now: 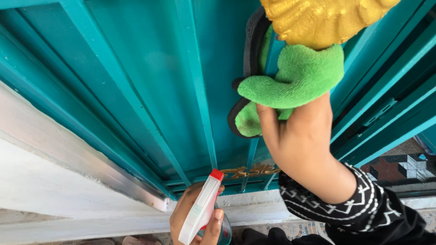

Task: The person cleans a teal metal door by spraying a cleaning solution and wiping the surface with a green and grey cloth. The person holds the spray bottle in the left hand and wipes the door with the right hand, focusing on the lower and middle sections.

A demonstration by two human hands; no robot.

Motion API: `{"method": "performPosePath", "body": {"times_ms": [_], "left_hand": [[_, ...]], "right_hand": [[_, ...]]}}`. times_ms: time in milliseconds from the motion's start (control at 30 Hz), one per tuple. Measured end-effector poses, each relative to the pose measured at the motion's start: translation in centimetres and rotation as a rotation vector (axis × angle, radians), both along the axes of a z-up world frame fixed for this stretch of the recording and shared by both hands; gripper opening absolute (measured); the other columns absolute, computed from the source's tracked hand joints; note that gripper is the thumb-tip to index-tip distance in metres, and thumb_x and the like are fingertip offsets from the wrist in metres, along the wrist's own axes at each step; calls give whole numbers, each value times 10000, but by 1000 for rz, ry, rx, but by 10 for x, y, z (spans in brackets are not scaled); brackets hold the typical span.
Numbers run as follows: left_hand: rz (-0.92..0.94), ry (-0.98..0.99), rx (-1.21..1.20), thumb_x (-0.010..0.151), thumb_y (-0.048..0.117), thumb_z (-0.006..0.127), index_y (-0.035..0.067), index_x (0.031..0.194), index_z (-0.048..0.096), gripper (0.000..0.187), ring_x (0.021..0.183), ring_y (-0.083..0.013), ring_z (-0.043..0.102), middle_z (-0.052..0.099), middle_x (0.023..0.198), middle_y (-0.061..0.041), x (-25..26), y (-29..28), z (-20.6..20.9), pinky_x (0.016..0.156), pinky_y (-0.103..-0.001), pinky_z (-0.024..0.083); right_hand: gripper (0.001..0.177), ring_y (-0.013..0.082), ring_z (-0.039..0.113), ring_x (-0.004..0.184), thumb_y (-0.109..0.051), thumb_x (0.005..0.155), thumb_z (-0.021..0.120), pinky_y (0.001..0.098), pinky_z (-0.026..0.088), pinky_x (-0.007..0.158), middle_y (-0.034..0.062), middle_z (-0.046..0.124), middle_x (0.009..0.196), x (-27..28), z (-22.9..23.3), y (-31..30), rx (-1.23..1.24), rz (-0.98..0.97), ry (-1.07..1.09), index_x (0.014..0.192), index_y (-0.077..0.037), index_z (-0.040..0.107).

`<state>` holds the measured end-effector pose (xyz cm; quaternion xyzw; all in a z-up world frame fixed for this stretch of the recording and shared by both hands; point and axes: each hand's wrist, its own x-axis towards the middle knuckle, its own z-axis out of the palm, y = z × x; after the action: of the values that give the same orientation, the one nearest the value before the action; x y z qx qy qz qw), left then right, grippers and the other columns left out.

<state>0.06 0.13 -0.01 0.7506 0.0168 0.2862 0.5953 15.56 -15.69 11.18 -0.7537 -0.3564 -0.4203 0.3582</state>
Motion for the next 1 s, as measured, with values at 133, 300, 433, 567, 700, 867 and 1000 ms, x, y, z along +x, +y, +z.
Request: {"method": "performPosePath", "body": {"times_ms": [133, 300, 433, 567, 700, 867, 1000], "left_hand": [[-21, -39, -10, 879, 278, 692, -39, 1192, 693, 445, 1079, -285, 743, 759, 1135, -178, 2, -3, -1, 951, -409, 551], [-4, -33, -16, 871, 260, 688, -40, 1196, 692, 442, 1055, -275, 734, 755, 1128, -175, 0, -9, -3, 926, -392, 551], [8, -47, -14, 878, 242, 673, -41, 1210, 680, 436, 1059, -273, 729, 747, 1137, -175, -7, -13, -2, 931, -388, 547], [35, -20, -13, 873, 231, 668, -43, 1216, 678, 439, 1008, -262, 723, 751, 1124, -172, -14, -19, 3, 888, -377, 545], [34, -37, -2, 898, 234, 668, -47, 1213, 679, 422, 1021, -254, 716, 741, 1142, -174, -18, -25, 9, 898, -372, 543], [38, -20, -35, 893, 246, 669, -45, 1213, 678, 432, 986, -242, 714, 742, 1134, -168, -22, -34, 12, 872, -364, 547], [53, -15, -28, 893, 255, 673, -42, 1207, 683, 432, 983, -238, 711, 748, 1126, -166, -21, -35, 10, 865, -363, 549]], "right_hand": [[294, 450, 612, 1120, -110, 983, 762, 518, 501, 948, 211, 596, 1246, 7, -7, 10, -23, -38, 69, 1241, -29, 646], [313, 492, 572, 1166, -71, 977, 730, 536, 484, 1001, 259, 555, 1292, 8, -14, 19, -65, -56, -6, 1276, -44, 643], [320, 499, 568, 1135, -55, 954, 717, 543, 476, 973, 266, 566, 1262, 10, -17, 24, -48, -66, -5, 1262, -33, 631], [330, 485, 580, 1118, -63, 979, 712, 537, 482, 962, 255, 574, 1255, 13, -20, 23, -41, -57, -13, 1294, -38, 616], [328, 474, 602, 1072, -80, 977, 715, 534, 492, 911, 250, 586, 1223, 15, -21, 23, -30, -50, 6, 1290, -49, 622], [333, 473, 609, 1053, -93, 974, 717, 540, 497, 887, 237, 602, 1208, 15, -21, 23, -4, -29, 41, 1288, -48, 613], [330, 471, 613, 1053, -85, 966, 720, 536, 500, 886, 240, 602, 1203, 14, -20, 22, -17, -36, 33, 1280, -67, 621]]}}
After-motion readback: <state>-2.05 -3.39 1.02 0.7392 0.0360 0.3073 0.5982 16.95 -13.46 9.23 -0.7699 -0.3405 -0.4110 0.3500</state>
